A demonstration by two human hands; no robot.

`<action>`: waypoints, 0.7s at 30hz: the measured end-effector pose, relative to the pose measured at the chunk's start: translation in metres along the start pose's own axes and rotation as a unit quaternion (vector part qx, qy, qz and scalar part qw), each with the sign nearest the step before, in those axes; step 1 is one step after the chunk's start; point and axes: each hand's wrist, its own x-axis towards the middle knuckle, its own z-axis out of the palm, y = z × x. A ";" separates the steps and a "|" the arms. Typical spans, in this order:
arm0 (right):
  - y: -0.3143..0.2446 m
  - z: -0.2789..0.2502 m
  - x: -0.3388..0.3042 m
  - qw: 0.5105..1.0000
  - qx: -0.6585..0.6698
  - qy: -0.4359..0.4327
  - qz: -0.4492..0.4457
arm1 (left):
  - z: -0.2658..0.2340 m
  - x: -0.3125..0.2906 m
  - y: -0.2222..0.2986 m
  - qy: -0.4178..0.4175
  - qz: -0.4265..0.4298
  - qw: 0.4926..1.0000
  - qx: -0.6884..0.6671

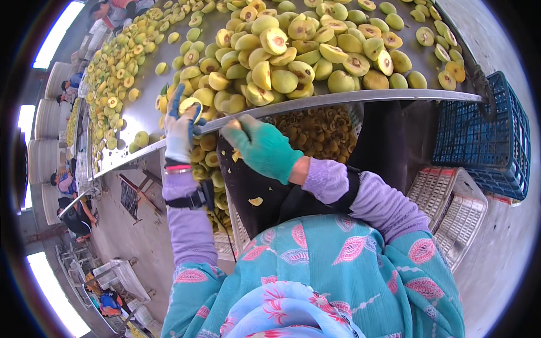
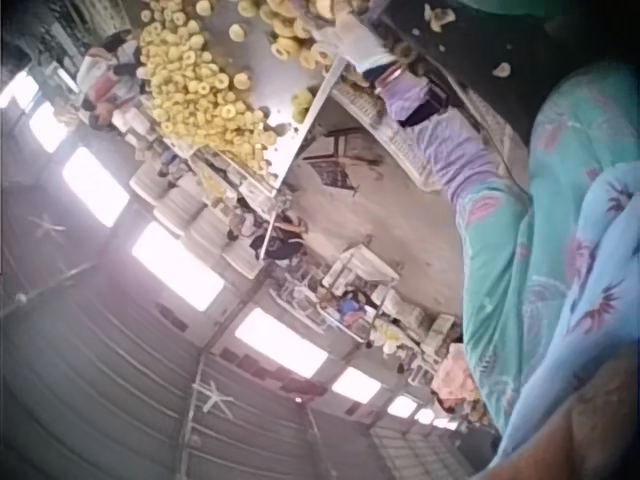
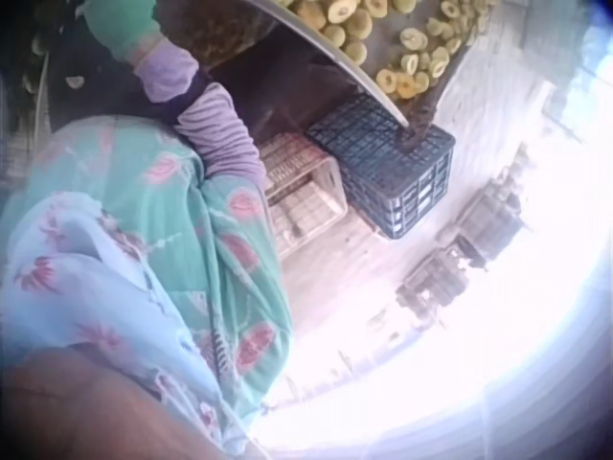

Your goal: Halving and pitting fruit, likely peaches or nectarines, on a metal sorting table.

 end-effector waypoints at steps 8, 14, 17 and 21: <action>0.010 0.017 0.004 0.986 -0.167 0.020 -0.012 | 0.041 -0.042 -0.036 -0.039 0.149 0.972 -0.177; 0.021 0.025 -0.001 0.990 -0.129 0.048 0.001 | 0.059 -0.044 -0.032 0.039 0.066 0.964 -0.256; 0.025 0.031 -0.006 0.993 -0.105 0.046 0.021 | 0.065 -0.048 -0.031 0.063 0.069 0.970 -0.224; 0.021 0.033 -0.012 0.998 -0.036 0.048 0.011 | 0.064 -0.047 -0.038 0.053 0.034 0.960 -0.273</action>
